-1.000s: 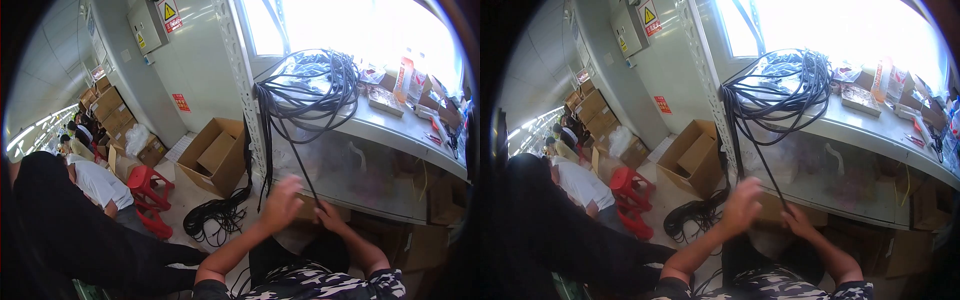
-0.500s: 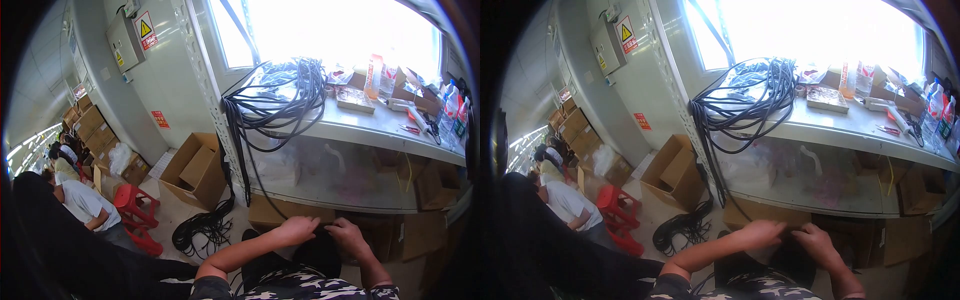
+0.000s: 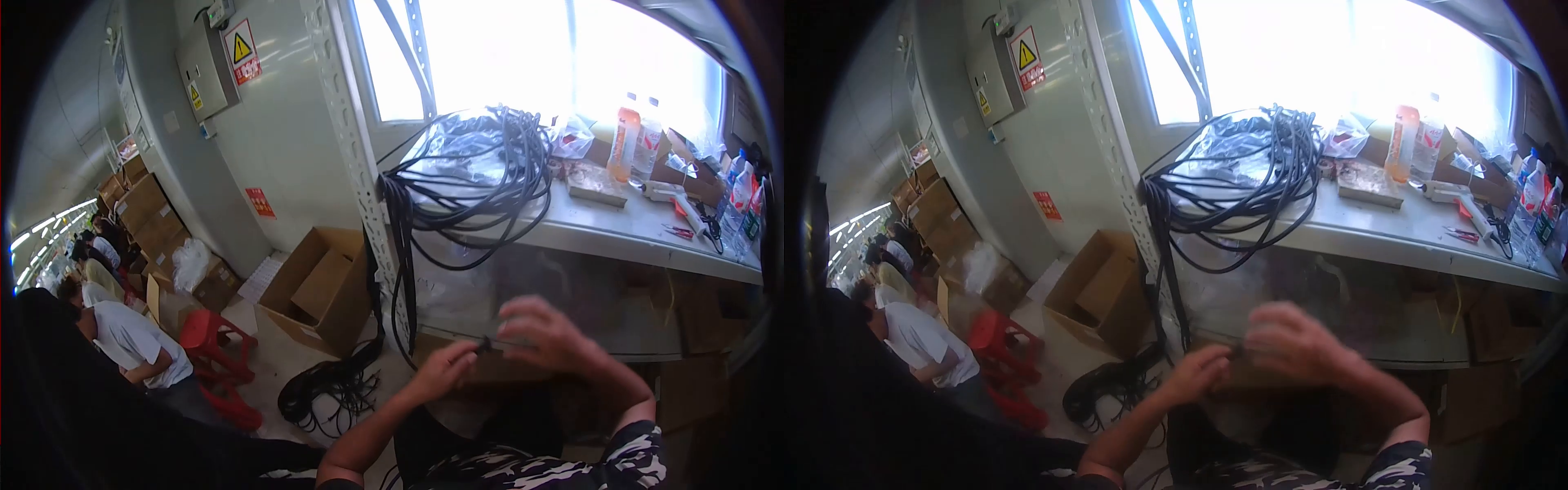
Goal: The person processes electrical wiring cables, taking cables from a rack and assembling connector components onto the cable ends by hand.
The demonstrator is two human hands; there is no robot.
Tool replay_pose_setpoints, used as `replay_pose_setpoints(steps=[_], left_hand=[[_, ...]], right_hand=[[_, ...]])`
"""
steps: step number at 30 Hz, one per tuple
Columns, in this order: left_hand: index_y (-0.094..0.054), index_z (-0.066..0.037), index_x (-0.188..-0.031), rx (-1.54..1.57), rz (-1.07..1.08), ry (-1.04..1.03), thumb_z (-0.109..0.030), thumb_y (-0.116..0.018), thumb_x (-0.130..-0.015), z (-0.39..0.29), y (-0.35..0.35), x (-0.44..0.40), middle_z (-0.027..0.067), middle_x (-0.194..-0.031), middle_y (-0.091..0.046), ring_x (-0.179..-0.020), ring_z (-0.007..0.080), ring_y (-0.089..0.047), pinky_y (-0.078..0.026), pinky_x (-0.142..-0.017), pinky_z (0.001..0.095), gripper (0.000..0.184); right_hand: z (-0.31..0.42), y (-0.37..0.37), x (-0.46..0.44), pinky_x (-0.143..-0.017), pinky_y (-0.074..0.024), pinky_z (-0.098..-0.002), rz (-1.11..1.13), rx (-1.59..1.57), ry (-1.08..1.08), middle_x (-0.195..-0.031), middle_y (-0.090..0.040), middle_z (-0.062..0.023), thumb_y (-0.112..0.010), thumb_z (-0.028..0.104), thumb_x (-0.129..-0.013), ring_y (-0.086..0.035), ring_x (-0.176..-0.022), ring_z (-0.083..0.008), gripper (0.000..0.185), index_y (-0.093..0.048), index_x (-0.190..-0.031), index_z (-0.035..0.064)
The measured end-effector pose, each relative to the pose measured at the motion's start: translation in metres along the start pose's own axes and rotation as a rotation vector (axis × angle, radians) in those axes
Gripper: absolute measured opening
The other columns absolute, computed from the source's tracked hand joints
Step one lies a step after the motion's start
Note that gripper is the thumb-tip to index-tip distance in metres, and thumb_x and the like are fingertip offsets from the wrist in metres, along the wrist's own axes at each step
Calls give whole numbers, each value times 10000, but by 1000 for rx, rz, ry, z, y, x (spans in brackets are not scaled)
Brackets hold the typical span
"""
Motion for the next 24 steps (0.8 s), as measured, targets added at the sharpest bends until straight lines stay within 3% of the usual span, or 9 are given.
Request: replay_pose_setpoints(steps=[4, 7, 11, 14, 15, 17, 19, 21, 24], left_hand=[[-486, 3, -1021, 444, -168, -174, -150, -411, -903, -1, 31, 4, 22, -742, -505, -644, 83, -474, -402, -603, 214, 208], [-499, -12, -1027, 450, -193, -212, -146, -403, -899, 7, 51, 10, 27, -742, -506, -637, 110, -483, -424, -615, 235, 209], [-493, -15, -1040, 504, -233, -213, -129, -431, -884, 22, 60, 20, 29, -749, -512, -683, 111, -496, -413, -639, 224, 203], [-548, -40, -958, -45, -353, -257, -63, -524, -800, 37, 58, 41, 39, -855, -559, -781, 151, -531, -423, -722, 287, 161], [-548, -40, -958, -49, -352, -256, -63, -524, -800, 48, 59, 47, 39, -855, -559, -781, 151, -531, -423, -722, 287, 161], [-554, -61, -901, -658, -185, -322, -20, -550, -693, 80, 60, 56, 61, -833, -549, -830, 224, -536, -380, -855, 352, 212], [-560, -68, -882, -779, -167, -283, -19, -552, -660, 107, 62, 63, 71, -833, -549, -854, 248, -528, -338, -908, 390, 227], [-567, -76, -863, -899, -157, -239, -17, -553, -628, 133, 65, 69, 81, -833, -548, -878, 271, -521, -295, -960, 427, 243], [-580, -73, -813, -1096, -253, -221, -36, -537, -659, 159, 79, 71, 75, -825, -545, -893, 246, -522, -287, -968, 450, 165]], right_hand=[[-15, 21, -40, -774, -445, -340, -130, 32, -118, -1028, -504, -105, -644, 42, -672, -508, -964, -267, 306, -526, -953, 61], [-15, 11, -50, -661, -461, -299, -95, 1, -125, -1010, -506, -101, -640, 37, -679, -538, -878, -247, 304, -525, -959, 55], [-21, -22, -48, -649, -467, -304, 47, -115, -179, -988, -520, -107, -633, 67, -708, -543, -869, -239, 280, -528, -966, 44], [-35, -60, -43, -685, -468, -299, 289, -274, -361, -997, -534, -109, -589, 130, -774, -549, -880, -226, 259, -530, -1011, 44], [-48, -77, -41, -685, -468, -299, 285, -276, -360, -997, -534, -109, -589, 130, -774, -549, -880, -226, 259, -530, -1011, 44], [-77, -118, -35, -663, -471, -288, 293, -434, -476, -983, -545, -98, -563, 166, -799, -551, -877, -192, 270, -520, -1035, 43], [-113, -169, -31, -648, -468, -283, 178, -569, -550, -973, -553, -98, -550, 199, -810, -558, -845, -166, 307, -498, -1059, 26], [-130, -209, -40, -681, -455, -307, 118, -744, -827, -976, -564, -89, -560, 208, -806, -565, -809, -176, 319, -489, -1049, 13], [-139, -255, -55, -685, -461, -282, 216, -777, -868, -1038, -524, -69, -508, 189, -847, -518, -895, -155, 280, -488, -1059, 8]])
Point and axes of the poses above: each hand's wrist, its own x-axis away from the middle knuckle, its own y-axis out of the back of the hand, z = x × y, the point moved 2 cm from there along -x, towards the middle knuckle
